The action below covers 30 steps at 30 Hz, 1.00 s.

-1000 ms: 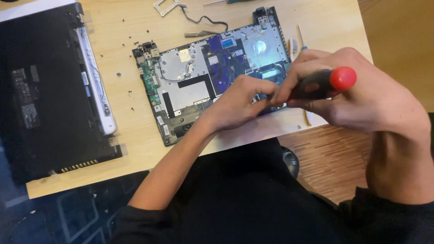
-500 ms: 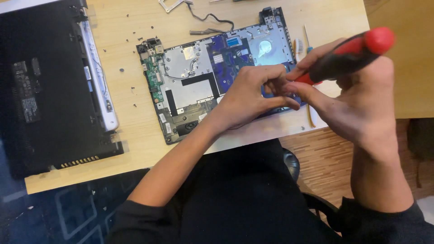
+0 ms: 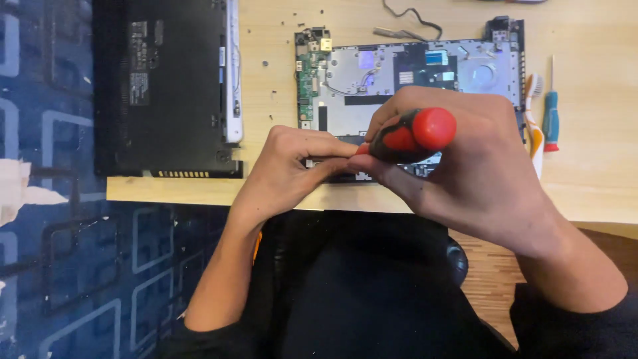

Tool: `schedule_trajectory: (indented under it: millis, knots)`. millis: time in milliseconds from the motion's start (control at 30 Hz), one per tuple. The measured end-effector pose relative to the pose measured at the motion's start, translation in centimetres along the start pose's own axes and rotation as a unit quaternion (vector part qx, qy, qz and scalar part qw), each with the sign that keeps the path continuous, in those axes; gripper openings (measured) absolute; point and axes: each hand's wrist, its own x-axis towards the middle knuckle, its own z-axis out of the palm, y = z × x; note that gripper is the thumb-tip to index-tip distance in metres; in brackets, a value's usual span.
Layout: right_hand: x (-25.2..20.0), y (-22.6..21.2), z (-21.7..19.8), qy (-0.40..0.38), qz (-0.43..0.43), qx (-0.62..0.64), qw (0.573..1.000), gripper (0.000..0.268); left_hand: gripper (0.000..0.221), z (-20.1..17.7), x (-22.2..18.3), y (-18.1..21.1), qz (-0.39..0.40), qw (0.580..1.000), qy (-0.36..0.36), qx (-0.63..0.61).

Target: Disassembling a laptop by removing internal screws and extracting the motherboard for cleaning and repair.

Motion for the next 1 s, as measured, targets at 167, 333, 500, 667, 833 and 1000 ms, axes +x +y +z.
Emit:
schedule_trajectory:
  millis: [167, 333, 500, 667, 833, 1000]
  knots:
    - [0.9, -0.1, 1.7, -0.015, -0.028, 0.02, 0.999, 0.022, 0.015, -0.6, -1.7, -0.5, 0.002, 0.999, 0.045, 0.007]
    - [1.3, 0.4, 2.9, -0.024, -0.057, 0.037, 0.997, 0.021, 0.014, -0.7, -2.7, -1.2, -0.027, 0.997, 0.073, -0.008]
    - [1.4, 0.5, 3.0, -0.023, -0.058, 0.016, 0.998, 0.023, 0.012, -0.5, -2.8, -1.6, -0.018, 0.996, 0.08, -0.032]
    - [1.8, 0.6, 2.6, -0.047, -0.058, 0.004, 0.997, 0.023, 0.012, -0.4, -2.6, -1.8, -0.017, 0.996, 0.082, -0.028]
    - [2.0, 1.2, 3.0, -0.059, -0.07, -0.029, 0.995, 0.029, 0.011, 0.0, -3.2, -2.7, -0.013, 0.994, 0.111, -0.02]
    - [2.2, 0.7, 2.8, -0.05, -0.055, -0.01, 0.997, 0.026, 0.016, -0.1, -3.0, -2.5, -0.007, 0.992, 0.121, -0.027]
